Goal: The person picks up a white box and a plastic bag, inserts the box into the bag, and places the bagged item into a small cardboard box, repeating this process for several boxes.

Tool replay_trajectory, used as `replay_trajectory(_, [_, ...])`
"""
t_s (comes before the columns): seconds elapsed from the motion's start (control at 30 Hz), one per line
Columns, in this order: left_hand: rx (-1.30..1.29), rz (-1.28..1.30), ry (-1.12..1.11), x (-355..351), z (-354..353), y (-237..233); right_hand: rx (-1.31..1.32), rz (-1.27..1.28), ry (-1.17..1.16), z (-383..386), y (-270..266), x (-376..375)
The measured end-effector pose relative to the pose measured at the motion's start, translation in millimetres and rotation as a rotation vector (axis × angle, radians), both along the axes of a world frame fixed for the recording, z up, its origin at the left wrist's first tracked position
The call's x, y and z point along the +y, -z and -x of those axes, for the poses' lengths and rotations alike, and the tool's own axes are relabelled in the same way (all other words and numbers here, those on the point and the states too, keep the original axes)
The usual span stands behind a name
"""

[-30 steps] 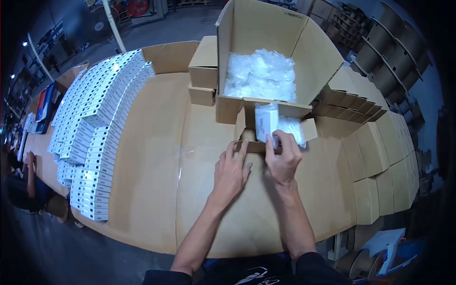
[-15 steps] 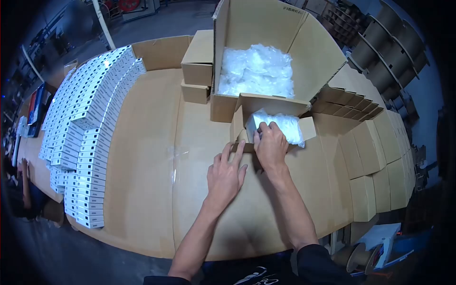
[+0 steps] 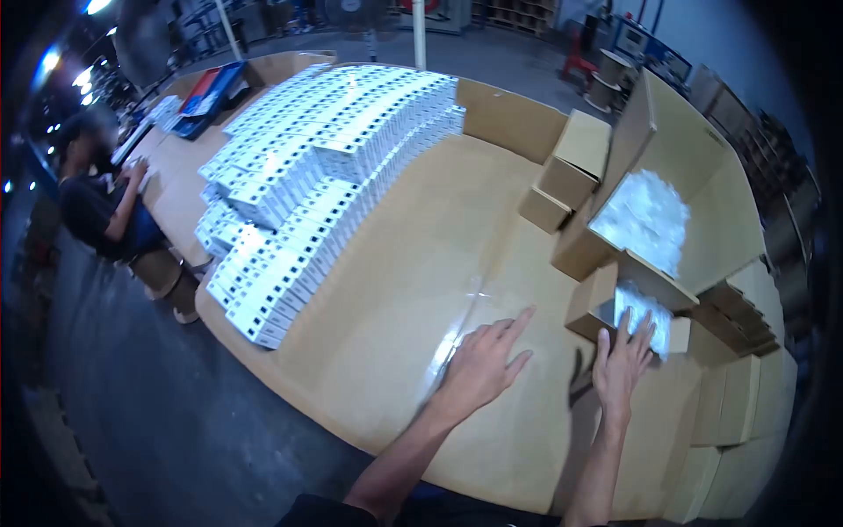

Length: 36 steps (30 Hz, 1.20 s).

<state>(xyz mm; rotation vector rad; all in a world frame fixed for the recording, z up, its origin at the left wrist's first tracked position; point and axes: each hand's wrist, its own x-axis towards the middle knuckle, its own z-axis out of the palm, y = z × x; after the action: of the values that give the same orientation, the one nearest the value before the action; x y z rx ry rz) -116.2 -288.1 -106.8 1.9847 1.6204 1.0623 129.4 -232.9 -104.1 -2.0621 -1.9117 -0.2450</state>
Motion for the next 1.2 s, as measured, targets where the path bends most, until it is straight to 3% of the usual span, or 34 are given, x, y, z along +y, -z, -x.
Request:
replay_trajectory(0.03, [0.03, 0.012, -0.069, -5, 16, -6, -0.002, -0.019, 0.03, 6, -5, 2])
replay_trajectory(0.17, [0.089, -0.081, -0.288, -11, 91, -18, 0.226, -0.316, -0.238, 51, -37, 13])
replay_trajectory(0.27, [0.115, -0.103, -0.445, 3, 136, -32, 0.218, -0.232, -0.594, 98, -61, 27])
replay_trajectory(0.37, [0.2, -0.213, -0.596, 30, 178, -34, 0.355, 0.05, -0.991, 150, -55, 56])
replay_trajectory(0.5, [0.33, -0.278, -0.736, 74, 219, -41, 0.097, 0.218, -1.277, 229, -55, 107])
replay_trajectory(0.67, [0.564, -0.249, -0.756, 115, 258, -34, 0.08, 0.069, -1.288, 319, -54, 167])
replay_trajectory(0.8, [0.549, -0.327, -0.778, 118, 263, -31, 0.126, -0.049, -1.306, 368, -67, 184])
replay_trajectory(1.13, [0.46, -0.444, -0.831, 119, 273, -33, 0.122, 0.224, -1.227, 385, -76, 188])
replay_trajectory(1.2, [0.438, -0.45, -0.833, 110, 269, -33, 0.077, 0.147, -1.235, 389, -66, 195])
